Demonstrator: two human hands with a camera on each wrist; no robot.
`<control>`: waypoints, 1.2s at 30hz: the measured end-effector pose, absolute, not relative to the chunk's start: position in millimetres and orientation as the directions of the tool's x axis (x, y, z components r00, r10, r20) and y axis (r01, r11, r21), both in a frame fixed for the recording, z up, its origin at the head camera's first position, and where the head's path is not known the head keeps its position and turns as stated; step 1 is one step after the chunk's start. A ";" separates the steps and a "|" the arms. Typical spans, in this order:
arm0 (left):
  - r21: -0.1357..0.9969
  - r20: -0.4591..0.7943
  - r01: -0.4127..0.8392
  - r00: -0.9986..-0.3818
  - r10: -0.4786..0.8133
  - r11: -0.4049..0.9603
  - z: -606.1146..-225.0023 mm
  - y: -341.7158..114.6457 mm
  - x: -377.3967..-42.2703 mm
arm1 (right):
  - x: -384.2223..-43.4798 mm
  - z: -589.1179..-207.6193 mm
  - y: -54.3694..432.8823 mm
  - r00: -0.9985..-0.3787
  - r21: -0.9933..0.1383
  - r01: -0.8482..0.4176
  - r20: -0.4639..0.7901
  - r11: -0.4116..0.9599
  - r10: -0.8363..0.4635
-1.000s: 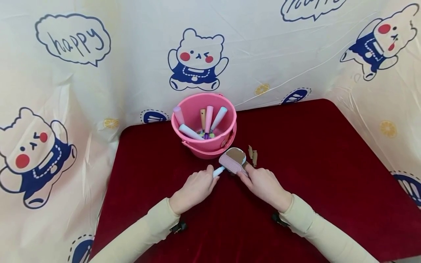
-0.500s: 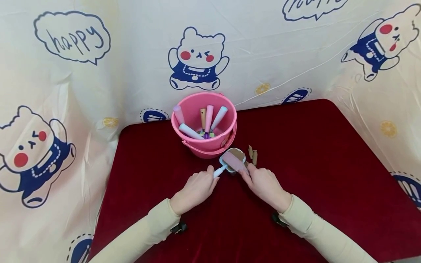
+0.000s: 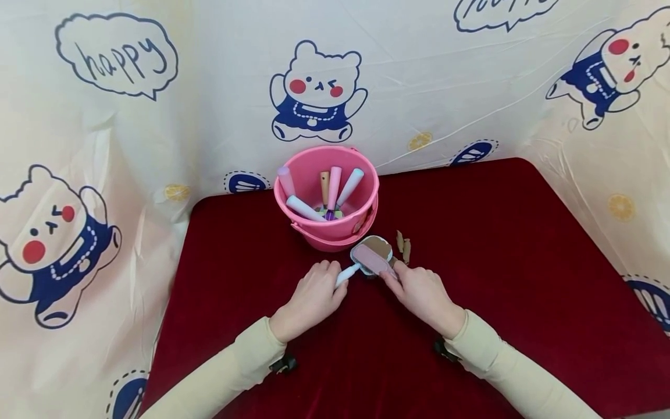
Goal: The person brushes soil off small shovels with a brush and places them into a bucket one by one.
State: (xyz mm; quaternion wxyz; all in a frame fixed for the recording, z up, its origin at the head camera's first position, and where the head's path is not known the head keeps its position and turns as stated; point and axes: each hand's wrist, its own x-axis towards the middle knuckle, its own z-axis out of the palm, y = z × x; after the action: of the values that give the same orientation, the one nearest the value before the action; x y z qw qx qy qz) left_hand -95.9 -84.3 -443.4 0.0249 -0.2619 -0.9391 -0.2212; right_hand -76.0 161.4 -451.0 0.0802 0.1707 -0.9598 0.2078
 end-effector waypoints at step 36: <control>0.413 0.190 0.567 -0.819 0.542 0.713 -436.1 -81.3 -97.8 | -78.0 -452.6 161.3 -0.923 -0.399 -0.371 0.254 0.839 -0.288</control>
State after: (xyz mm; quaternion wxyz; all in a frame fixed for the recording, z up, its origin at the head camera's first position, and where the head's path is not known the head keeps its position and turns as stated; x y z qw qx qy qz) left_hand -97.8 -81.3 -436.1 0.0276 -0.2997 -0.9250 -0.2320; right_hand -78.0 161.3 -452.6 0.0920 0.1728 -0.9544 0.2255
